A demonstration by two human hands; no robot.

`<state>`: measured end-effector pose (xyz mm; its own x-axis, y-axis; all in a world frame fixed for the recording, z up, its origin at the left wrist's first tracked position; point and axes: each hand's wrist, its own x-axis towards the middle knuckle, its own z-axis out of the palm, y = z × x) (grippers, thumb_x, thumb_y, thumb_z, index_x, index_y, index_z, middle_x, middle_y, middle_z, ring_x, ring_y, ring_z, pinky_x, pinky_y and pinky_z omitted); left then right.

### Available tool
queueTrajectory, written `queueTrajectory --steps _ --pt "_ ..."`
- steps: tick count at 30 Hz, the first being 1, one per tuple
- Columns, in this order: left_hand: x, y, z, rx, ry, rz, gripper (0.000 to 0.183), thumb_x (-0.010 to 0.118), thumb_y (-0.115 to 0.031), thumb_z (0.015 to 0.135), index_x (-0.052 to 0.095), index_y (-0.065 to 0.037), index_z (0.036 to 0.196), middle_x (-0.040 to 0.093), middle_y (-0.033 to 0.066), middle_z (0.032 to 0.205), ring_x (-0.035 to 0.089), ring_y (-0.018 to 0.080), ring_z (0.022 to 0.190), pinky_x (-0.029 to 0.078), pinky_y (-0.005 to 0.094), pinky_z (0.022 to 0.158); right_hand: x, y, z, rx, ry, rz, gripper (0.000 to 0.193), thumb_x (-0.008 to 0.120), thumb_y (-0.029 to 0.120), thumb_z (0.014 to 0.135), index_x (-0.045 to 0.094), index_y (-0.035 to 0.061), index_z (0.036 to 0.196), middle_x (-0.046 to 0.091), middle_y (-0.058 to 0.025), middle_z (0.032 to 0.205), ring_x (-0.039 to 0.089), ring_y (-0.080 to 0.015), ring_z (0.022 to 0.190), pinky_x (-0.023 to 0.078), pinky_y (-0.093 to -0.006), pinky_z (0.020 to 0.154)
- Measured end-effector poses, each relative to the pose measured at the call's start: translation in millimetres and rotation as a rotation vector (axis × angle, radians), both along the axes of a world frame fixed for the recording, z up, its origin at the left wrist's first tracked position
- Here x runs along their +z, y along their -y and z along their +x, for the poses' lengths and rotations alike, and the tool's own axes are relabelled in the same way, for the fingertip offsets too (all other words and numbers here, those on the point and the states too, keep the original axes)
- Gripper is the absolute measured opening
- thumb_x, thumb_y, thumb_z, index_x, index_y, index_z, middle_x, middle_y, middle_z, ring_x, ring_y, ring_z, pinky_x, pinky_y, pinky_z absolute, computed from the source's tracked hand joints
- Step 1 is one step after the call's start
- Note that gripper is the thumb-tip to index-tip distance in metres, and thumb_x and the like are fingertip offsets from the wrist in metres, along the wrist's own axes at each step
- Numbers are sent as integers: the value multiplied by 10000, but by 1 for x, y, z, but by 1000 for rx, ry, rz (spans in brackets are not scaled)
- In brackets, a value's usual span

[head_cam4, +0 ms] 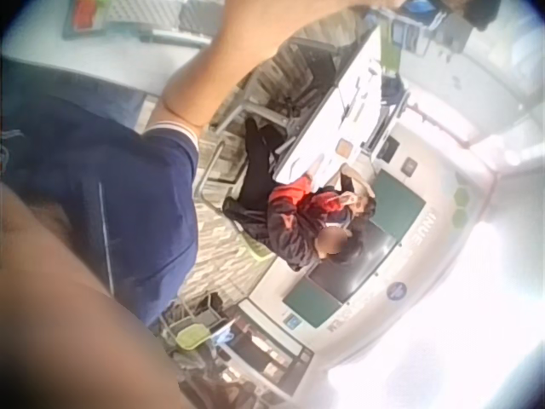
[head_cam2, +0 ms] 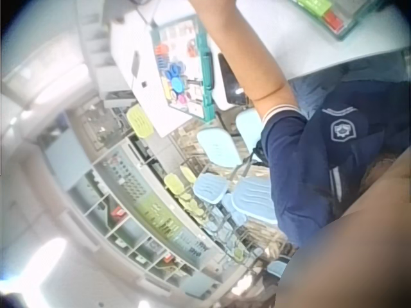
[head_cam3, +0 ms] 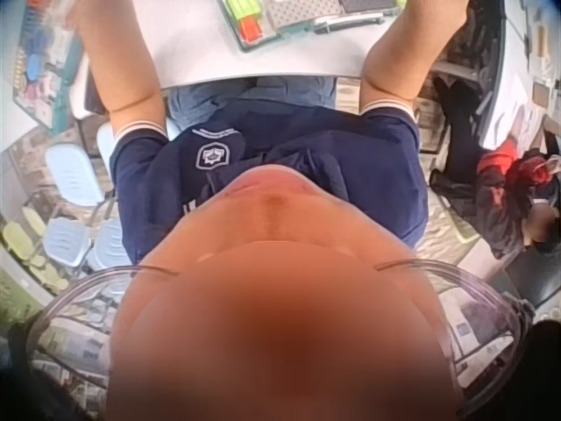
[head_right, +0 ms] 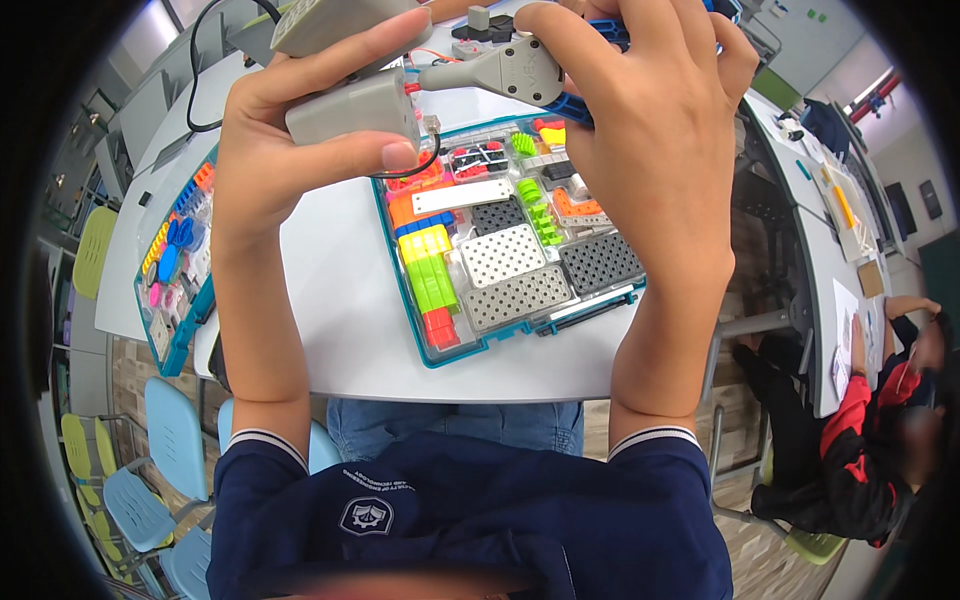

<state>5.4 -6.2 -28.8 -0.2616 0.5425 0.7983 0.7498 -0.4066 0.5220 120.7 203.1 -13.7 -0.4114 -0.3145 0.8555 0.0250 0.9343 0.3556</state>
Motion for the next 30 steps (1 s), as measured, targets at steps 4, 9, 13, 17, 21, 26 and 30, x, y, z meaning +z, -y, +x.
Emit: queueTrajectory --steps 4,9,13,17,21,26,30 --pt "-3 -2 -2 -16 16 29 617 923 0 643 728 34 1227 567 286 1442 511 346 1404 384 428 1173 3 -3 -2 78 -11 51 423 694 -45 613 723 111 1006 536 -83 971 531 -297 999 367 -411 918" --pt "-4 1 -7 -38 11 -2 601 915 -11 667 723 34 1235 570 269 1446 527 322 1389 395 420 1170 -1 2 2 185 1 -60 391 695 -41 633 723 110 992 535 -80 963 526 -292 985 367 -411 917" --pt "-7 -3 -14 -53 -39 25 600 913 -12 671 720 37 1238 562 271 1454 528 316 1389 393 419 1172 -2 2 -3 94 1 -22 387 696 -44 636 719 111 989 532 -77 959 526 -293 988 364 -413 912" --pt "-8 -4 -15 -65 -14 32 587 913 -12 671 726 38 1224 547 288 1461 523 327 1394 382 424 1176 0 3 -5 54 -36 49 395 693 -49 623 711 110 984 527 -79 956 526 -300 993 357 -419 913" --pt "-5 -4 -9 -28 -15 22 577 917 -8 656 741 28 1204 533 311 1462 514 339 1404 375 428 1174 -3 9 1 -38 29 -36 399 690 -52 610 704 110 975 521 -82 952 527 -306 994 350 -420 921" --pt "-1 -1 -2 36 -24 -23 590 922 -5 639 747 12 1203 558 302 1442 511 346 1408 366 430 1177 -1 1 -3 13 11 21 384 687 -53 611 697 102 962 518 -76 943 527 -300 990 352 -418 920" --pt "-2 -1 -4 64 -67 -66 588 917 -5 647 743 12 1209 607 270 1405 511 350 1408 369 432 1176 -4 -1 -6 73 17 17 362 692 -45 610 689 88 947 523 -76 929 534 -293 975 363 -418 910"
